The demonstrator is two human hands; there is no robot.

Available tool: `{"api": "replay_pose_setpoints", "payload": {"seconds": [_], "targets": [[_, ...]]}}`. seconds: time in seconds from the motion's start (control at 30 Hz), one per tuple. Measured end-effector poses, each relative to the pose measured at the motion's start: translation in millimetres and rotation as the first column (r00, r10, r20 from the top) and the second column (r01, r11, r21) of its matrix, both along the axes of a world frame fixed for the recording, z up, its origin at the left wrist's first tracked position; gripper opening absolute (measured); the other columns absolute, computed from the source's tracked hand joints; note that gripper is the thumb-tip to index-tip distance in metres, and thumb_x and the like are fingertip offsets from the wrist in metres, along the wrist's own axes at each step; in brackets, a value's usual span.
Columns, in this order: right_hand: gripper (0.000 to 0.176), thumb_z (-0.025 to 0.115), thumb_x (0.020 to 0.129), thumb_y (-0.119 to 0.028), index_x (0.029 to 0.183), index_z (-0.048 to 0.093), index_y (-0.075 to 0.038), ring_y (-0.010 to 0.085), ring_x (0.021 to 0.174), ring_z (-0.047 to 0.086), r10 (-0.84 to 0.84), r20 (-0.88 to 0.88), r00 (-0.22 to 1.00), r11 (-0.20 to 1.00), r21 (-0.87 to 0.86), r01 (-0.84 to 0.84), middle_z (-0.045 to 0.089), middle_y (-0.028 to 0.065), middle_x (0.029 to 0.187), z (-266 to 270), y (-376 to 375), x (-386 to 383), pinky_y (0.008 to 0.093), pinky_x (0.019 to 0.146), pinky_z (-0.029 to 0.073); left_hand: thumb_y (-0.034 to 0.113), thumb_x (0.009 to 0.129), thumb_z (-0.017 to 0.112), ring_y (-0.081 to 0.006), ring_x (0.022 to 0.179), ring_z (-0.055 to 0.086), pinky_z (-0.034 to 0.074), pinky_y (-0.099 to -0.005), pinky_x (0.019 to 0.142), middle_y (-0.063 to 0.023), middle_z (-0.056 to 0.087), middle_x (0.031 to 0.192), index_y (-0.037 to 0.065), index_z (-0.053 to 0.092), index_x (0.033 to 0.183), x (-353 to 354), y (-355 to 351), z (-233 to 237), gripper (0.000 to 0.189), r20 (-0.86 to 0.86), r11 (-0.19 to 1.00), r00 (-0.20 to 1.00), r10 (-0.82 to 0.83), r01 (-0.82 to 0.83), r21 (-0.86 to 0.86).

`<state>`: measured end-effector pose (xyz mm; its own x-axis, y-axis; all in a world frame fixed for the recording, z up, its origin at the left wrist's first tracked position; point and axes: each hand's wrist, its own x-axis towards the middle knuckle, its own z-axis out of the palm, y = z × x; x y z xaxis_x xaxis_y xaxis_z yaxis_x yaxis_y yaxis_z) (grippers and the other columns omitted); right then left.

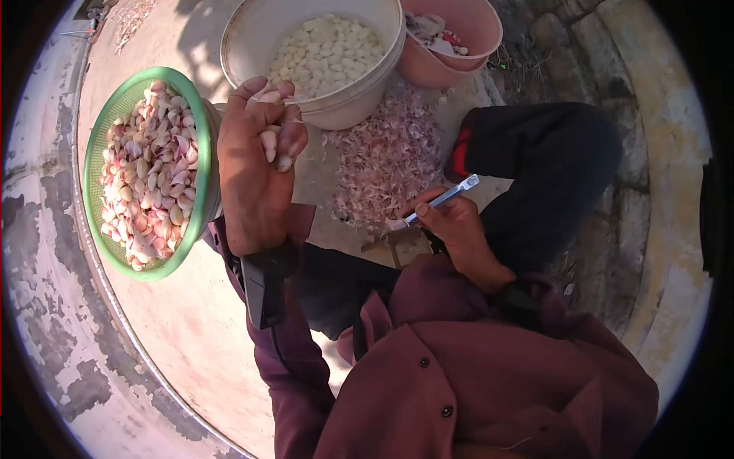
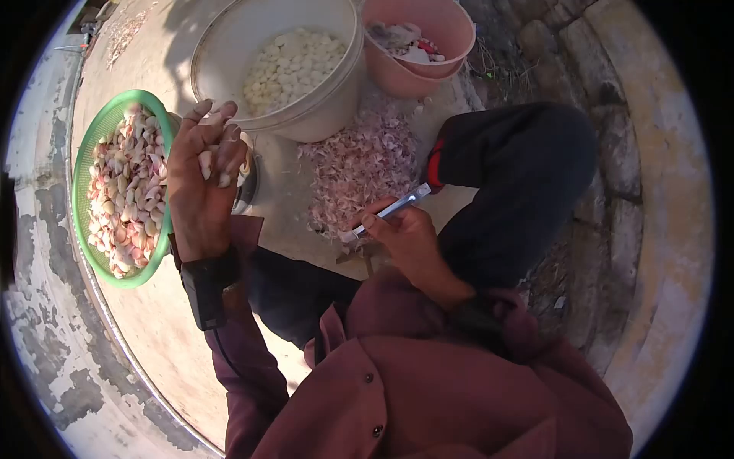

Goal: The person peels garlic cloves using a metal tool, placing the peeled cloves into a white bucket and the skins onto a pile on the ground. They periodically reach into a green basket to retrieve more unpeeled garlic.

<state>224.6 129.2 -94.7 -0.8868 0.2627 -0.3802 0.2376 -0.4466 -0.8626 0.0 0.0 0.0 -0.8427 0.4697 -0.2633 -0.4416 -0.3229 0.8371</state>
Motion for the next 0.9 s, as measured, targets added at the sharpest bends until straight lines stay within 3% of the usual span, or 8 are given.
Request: {"api": "replay_pose_setpoints", "payload": {"seconds": [0.2,0.33,0.4,0.47,0.6,0.77,0.87,0.9], "targets": [[0.016,0.058,0.096,-0.017,0.103,0.062,-0.004,0.0084,0.083,0.059,0.001,0.029,1.0,0.982,-0.191,0.004,0.068,0.0083,0.097,3.7,4.8,-7.4,0.0251,0.076,0.047,0.016,0.1,0.048,-0.0037,0.049,0.036,0.028,-0.0183,0.044,-0.0072,0.058,0.087,0.007,0.044,0.106,93.1,-26.1,-31.2,0.012,0.023,0.977,0.999,-0.026,0.03,-0.213],[0.017,0.058,0.096,-0.017,0.103,0.062,-0.002,0.0104,0.087,0.061,0.05,-0.021,0.999,0.988,-0.143,-0.053,0.068,0.0098,0.098,16.5,1.4,-15.0,0.0254,0.078,0.049,0.023,0.101,0.049,-0.0006,0.05,0.034,0.026,-0.0159,0.045,-0.0045,0.059,0.082,0.007,0.049,0.105,131.5,-39.4,-29.2,0.017,0.183,0.977,0.983,0.005,0.034,-0.213],[0.018,0.06,0.095,-0.017,0.103,0.061,0.0,0.0116,0.089,0.062,0.108,-0.219,0.97,0.983,0.167,-0.072,0.068,0.0107,0.101,21.5,-4.0,-18.1,0.0251,0.079,0.049,0.025,0.101,0.049,-0.0001,0.053,0.036,0.026,-0.0153,0.047,-0.0029,0.059,0.081,0.008,0.049,0.105,144.0,-46.4,-30.2,0.018,0.284,0.989,0.959,0.015,0.028,-0.145],[0.02,0.063,0.093,-0.017,0.104,0.061,0.0,0.0137,0.091,0.063,0.126,-0.228,0.965,0.979,0.187,-0.083,0.067,0.0123,0.103,36.2,-8.5,-19.9,0.0261,0.081,0.049,0.027,0.101,0.048,-0.0001,0.055,0.037,0.026,-0.0148,0.048,-0.0031,0.06,0.081,0.008,0.05,0.106,152.7,-49.0,-33.4,0.02,0.352,1.0,0.936,0.011,-0.005,-0.018],[0.023,0.065,0.091,-0.017,0.105,0.06,0.001,0.0164,0.092,0.064,0.223,-0.281,0.934,0.973,0.128,-0.194,0.067,0.0145,0.104,57.9,-21.7,-26.0,0.0301,0.082,0.051,0.026,0.101,0.048,0.0001,0.056,0.037,0.027,-0.0144,0.05,-0.0033,0.06,0.081,0.008,0.049,0.107,167.5,-45.9,-29.1,0.02,0.368,0.994,0.926,0.084,-0.051,-0.097],[0.023,0.065,0.091,-0.015,0.106,0.059,0.001,0.0167,0.09,0.065,0.128,-0.271,0.954,0.992,0.056,-0.117,0.067,0.0153,0.104,51.9,-24.9,-25.7,0.0314,0.083,0.052,0.016,0.099,0.052,-0.0056,0.068,0.051,0.039,-0.019,0.059,-0.0049,0.061,0.085,0.005,0.047,0.107,176.4,-45.7,-29.5,0.014,0.012,0.972,0.992,0.127,-0.122,-0.203],[0.022,0.065,0.091,-0.015,0.106,0.06,0.0,0.0164,0.09,0.064,0.084,-0.123,0.989,0.96,-0.257,-0.113,0.067,0.0152,0.103,42.4,-12.4,-26.4,0.0304,0.082,0.052,0.009,0.097,0.054,-0.0092,0.075,0.055,0.044,-0.0233,0.065,-0.006,0.06,0.087,0.003,0.045,0.109,178.7,-48.5,-33.3,0.017,-0.154,0.948,0.987,0.048,-0.094,-0.303],[0.022,0.065,0.091,-0.015,0.106,0.06,0.0,0.016,0.089,0.064,0.235,-0.136,0.963,0.96,0.187,-0.207,0.067,0.015,0.103,36.4,-7.6,-25.2,0.0299,0.081,0.052,0.009,0.097,0.054,-0.0092,0.075,0.055,0.044,-0.0233,0.065,-0.006,0.06,0.087,0.003,0.045,0.109,179.2,-49.2,-33.7,0.017,-0.149,0.95,0.988,0.048,-0.091,-0.3]]}}
